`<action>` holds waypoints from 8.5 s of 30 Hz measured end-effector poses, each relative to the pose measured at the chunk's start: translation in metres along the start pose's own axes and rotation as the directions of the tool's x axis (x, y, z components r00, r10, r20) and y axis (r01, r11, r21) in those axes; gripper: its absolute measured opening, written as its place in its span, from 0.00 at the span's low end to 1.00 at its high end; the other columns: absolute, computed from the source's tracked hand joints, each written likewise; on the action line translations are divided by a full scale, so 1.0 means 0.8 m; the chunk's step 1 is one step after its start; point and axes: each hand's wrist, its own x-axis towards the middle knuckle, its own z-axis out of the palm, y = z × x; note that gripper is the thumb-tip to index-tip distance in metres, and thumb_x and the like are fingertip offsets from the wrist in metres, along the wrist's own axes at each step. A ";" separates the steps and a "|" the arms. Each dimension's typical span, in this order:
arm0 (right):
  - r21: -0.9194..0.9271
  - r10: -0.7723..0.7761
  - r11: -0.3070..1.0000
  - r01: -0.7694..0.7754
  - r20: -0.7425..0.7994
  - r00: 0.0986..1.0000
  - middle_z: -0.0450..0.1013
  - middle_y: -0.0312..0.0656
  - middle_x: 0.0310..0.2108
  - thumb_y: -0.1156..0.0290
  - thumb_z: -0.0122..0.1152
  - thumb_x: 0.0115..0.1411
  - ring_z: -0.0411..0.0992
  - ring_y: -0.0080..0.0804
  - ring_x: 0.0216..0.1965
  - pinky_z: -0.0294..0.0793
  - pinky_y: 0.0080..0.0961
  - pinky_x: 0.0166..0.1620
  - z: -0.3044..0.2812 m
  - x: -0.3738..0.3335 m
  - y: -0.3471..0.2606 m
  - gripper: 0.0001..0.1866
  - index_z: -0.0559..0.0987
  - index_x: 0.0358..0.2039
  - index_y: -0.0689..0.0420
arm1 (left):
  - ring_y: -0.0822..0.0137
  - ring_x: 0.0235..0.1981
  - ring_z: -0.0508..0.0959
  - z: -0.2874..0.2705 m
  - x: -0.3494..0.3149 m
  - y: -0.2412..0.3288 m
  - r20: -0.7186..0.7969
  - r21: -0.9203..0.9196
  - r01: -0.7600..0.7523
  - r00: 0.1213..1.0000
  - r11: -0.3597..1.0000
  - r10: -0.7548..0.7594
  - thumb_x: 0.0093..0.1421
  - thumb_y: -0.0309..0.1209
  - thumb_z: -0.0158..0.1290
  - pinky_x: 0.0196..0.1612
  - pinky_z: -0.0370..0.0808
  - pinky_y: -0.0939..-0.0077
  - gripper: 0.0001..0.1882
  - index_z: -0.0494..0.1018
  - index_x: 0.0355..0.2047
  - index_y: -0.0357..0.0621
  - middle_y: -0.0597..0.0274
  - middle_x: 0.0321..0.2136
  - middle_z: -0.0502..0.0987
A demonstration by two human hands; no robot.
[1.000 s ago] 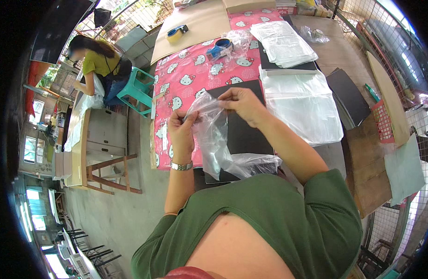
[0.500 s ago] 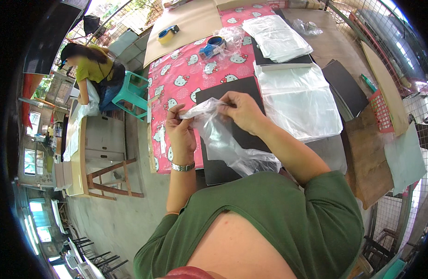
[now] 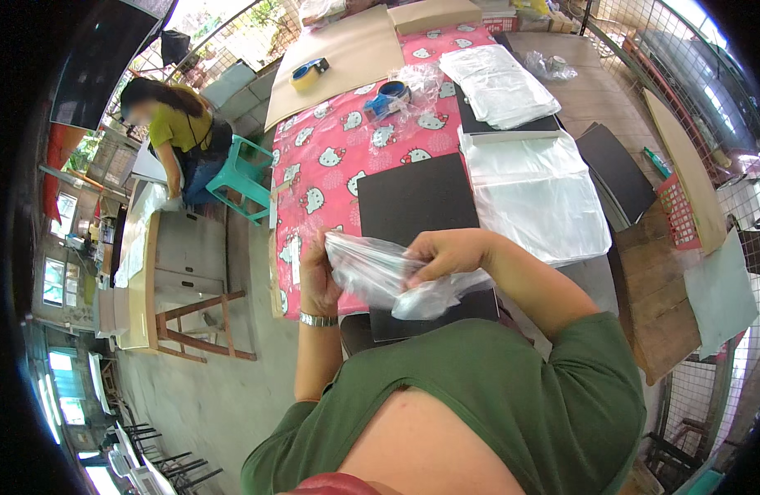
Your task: The person organizes a stack of black paper folders by hand and then places several individual folders into plastic protective bags at a workstation.
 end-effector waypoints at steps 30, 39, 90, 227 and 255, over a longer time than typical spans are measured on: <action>0.316 0.335 0.912 -0.262 -0.203 0.920 0.74 0.34 0.27 0.64 0.53 0.61 0.73 0.22 0.31 0.74 0.21 0.34 -0.118 -0.038 0.039 0.10 0.78 0.31 0.57 | 0.57 0.39 0.78 -0.002 0.053 0.054 0.069 0.170 0.045 0.996 0.984 -0.057 0.60 0.47 0.46 0.46 0.76 0.59 0.24 0.71 0.42 0.36 0.54 0.36 0.77; 0.563 -0.143 0.590 0.579 -0.633 0.761 0.75 0.39 0.37 0.74 0.51 0.61 0.75 0.28 0.35 0.76 0.24 0.38 -0.132 -0.022 0.031 0.13 0.72 0.46 0.57 | 0.71 0.35 0.76 -0.104 0.060 0.017 0.232 0.535 0.262 0.868 0.803 -0.438 0.55 0.26 0.55 0.41 0.70 0.75 0.13 0.73 0.40 0.33 0.61 0.33 0.78; 0.060 -0.139 0.978 0.199 -0.524 0.841 0.74 0.36 0.33 0.71 0.52 0.53 0.73 0.13 0.25 0.74 0.10 0.27 -0.061 -0.110 -0.175 0.28 0.64 0.55 0.64 | 0.75 0.19 0.69 0.132 0.016 0.218 -0.019 0.781 0.182 0.963 0.597 -0.269 0.51 0.26 0.56 0.27 0.68 0.81 0.04 0.72 0.24 0.40 0.66 0.19 0.72; -0.323 -0.364 0.768 -0.553 -0.931 0.038 0.75 0.47 0.27 0.73 0.52 0.60 0.75 0.38 0.29 0.72 0.27 0.34 -0.082 -0.174 0.166 0.06 0.73 0.37 0.57 | 0.51 0.63 0.55 -0.224 -0.025 0.028 0.245 0.887 -0.214 0.969 -0.409 0.024 0.50 0.43 0.59 0.64 0.51 0.58 0.35 0.63 0.57 0.48 0.53 0.60 0.61; -0.164 -0.102 0.986 0.026 -0.475 0.874 0.71 0.33 0.24 0.61 0.64 0.55 0.63 0.16 0.25 0.61 0.15 0.27 0.010 0.022 -0.040 0.14 0.78 0.30 0.60 | 0.80 0.23 0.71 0.038 -0.025 -0.011 0.047 0.624 -0.193 0.977 0.758 0.210 0.59 0.24 0.52 0.29 0.67 0.88 0.03 0.72 0.30 0.37 0.67 0.24 0.74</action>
